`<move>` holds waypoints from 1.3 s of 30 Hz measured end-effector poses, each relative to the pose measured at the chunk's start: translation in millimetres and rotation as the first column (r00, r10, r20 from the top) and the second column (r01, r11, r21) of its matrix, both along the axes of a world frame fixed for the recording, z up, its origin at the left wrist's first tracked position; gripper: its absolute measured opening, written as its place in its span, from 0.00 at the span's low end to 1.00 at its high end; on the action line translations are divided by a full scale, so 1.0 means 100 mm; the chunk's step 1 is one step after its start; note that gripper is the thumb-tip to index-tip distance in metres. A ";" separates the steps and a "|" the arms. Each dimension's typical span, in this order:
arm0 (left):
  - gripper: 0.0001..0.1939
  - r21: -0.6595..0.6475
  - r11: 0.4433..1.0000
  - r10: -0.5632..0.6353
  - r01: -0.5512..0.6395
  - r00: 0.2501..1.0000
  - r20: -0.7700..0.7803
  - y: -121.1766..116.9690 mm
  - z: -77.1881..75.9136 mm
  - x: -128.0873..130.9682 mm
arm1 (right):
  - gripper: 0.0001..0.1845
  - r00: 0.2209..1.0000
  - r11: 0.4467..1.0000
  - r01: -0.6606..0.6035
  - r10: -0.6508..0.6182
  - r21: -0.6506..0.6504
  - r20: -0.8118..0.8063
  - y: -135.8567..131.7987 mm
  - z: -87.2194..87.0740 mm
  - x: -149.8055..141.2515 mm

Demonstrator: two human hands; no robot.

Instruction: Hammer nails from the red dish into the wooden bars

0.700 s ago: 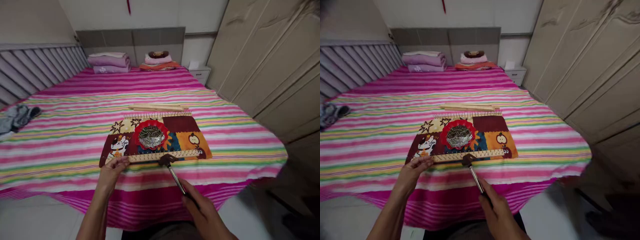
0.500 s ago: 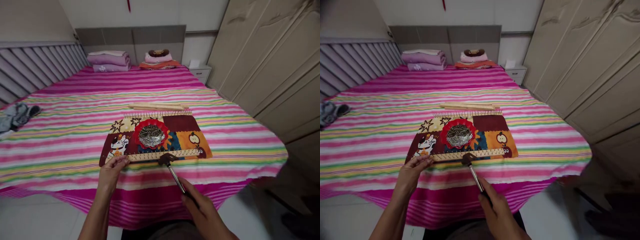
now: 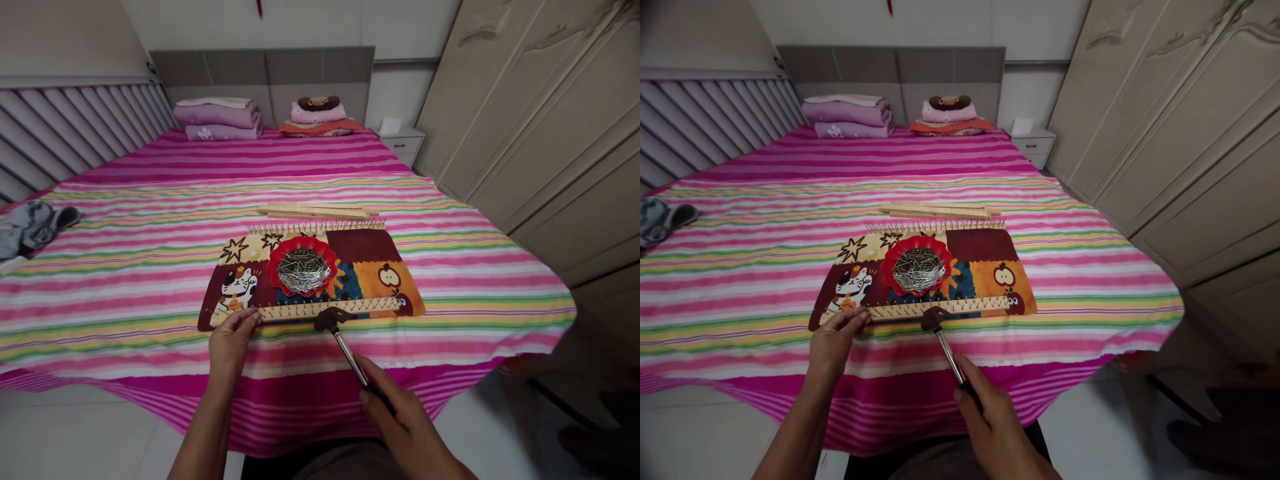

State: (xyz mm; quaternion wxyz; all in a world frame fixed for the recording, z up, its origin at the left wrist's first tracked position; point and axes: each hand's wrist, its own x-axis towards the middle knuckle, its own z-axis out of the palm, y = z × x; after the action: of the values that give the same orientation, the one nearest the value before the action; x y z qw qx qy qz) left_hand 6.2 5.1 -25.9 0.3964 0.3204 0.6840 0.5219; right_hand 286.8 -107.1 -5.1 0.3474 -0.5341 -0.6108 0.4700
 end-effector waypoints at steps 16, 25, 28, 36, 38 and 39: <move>0.13 -0.058 0.994 -0.106 0.090 0.888 -0.448 0.00 0.02 0.00 | 0.26 0.998 0.997 -0.055 0.053 0.053 0.037 0.04 0.13 -0.03; 0.10 0.139 0.969 -0.089 0.204 0.814 -0.575 -0.06 -0.09 0.06 | 0.24 0.981 0.970 -0.192 0.190 0.151 0.029 0.37 0.47 -0.48; 0.08 0.131 0.968 -0.089 0.213 0.783 -0.616 -0.06 -0.08 0.09 | 0.25 0.970 0.952 -0.240 0.244 0.192 0.003 0.47 0.47 -0.63; 0.08 0.129 0.967 -0.086 0.221 0.754 -0.652 -0.07 -0.10 0.11 | 0.28 0.951 0.921 -0.308 0.298 0.239 0.078 0.57 0.44 -0.79; 0.08 0.127 0.967 -0.085 0.221 0.750 -0.656 -0.07 -0.12 0.11 | 0.28 0.953 0.929 -0.302 0.296 0.215 0.060 0.56 0.46 -0.78; 0.08 0.129 0.967 -0.084 0.221 0.751 -0.655 -0.07 -0.13 0.11 | 0.27 0.959 0.934 -0.283 0.280 0.218 0.047 0.55 0.48 -0.76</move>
State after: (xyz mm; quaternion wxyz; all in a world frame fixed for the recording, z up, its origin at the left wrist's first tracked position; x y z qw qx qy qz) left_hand 17.4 -1.6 -38.9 0.1446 0.5728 0.6943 0.4110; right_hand 211.0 -52.0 42.9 0.3293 -0.4025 -0.7324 0.4394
